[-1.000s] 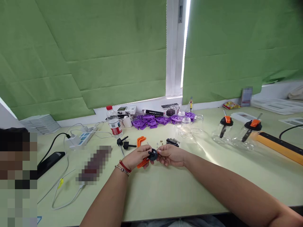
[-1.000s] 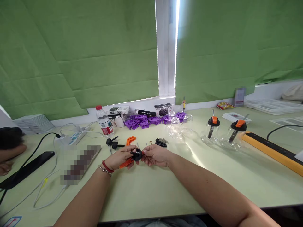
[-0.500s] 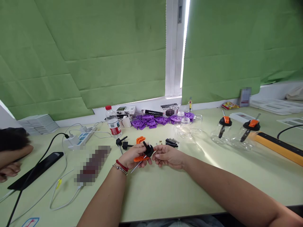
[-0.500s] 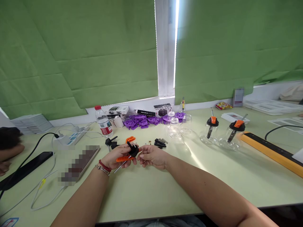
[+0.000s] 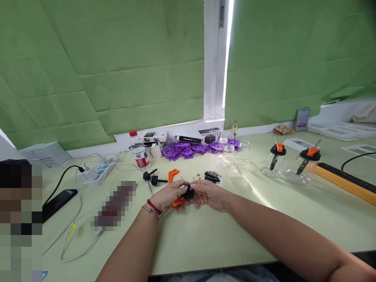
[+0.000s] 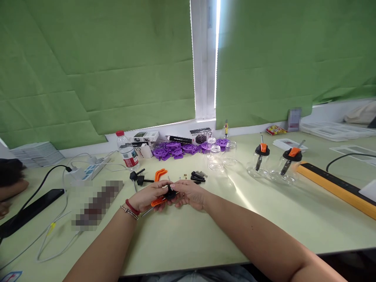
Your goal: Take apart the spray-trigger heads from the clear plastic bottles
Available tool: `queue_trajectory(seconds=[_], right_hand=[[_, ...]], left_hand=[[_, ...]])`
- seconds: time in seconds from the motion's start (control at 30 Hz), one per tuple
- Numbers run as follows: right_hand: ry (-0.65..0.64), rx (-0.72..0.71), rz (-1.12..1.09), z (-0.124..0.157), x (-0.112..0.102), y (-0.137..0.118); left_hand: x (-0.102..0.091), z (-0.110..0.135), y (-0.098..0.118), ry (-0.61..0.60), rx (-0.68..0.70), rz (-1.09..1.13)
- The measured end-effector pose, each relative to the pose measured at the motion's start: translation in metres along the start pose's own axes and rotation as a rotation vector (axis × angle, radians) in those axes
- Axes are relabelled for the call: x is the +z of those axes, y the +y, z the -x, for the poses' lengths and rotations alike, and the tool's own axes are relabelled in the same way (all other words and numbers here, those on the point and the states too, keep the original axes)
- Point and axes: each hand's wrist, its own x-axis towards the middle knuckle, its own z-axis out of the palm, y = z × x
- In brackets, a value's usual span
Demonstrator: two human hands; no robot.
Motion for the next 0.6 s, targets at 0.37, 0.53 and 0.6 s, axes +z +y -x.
queue_trajectory(seconds=[0.37,0.53,0.6], right_hand=[[-0.026,-0.005,0.021,0.0013,-0.0012,-0.0035],[0.018,0.000,0.032,0.0013,-0.0009,-0.0027],[0.019,-0.002,0.032,0.0012,-0.0014,-0.0024]], left_hand=[[-0.0013,0.0012,0.0021,-0.026,0.008,-0.024],[-0.0007,-0.0010,-0.0003,-0.030,-0.021,-0.050],[-0.0004,-0.0013,-0.0013,-0.025,-0.016,-0.043]])
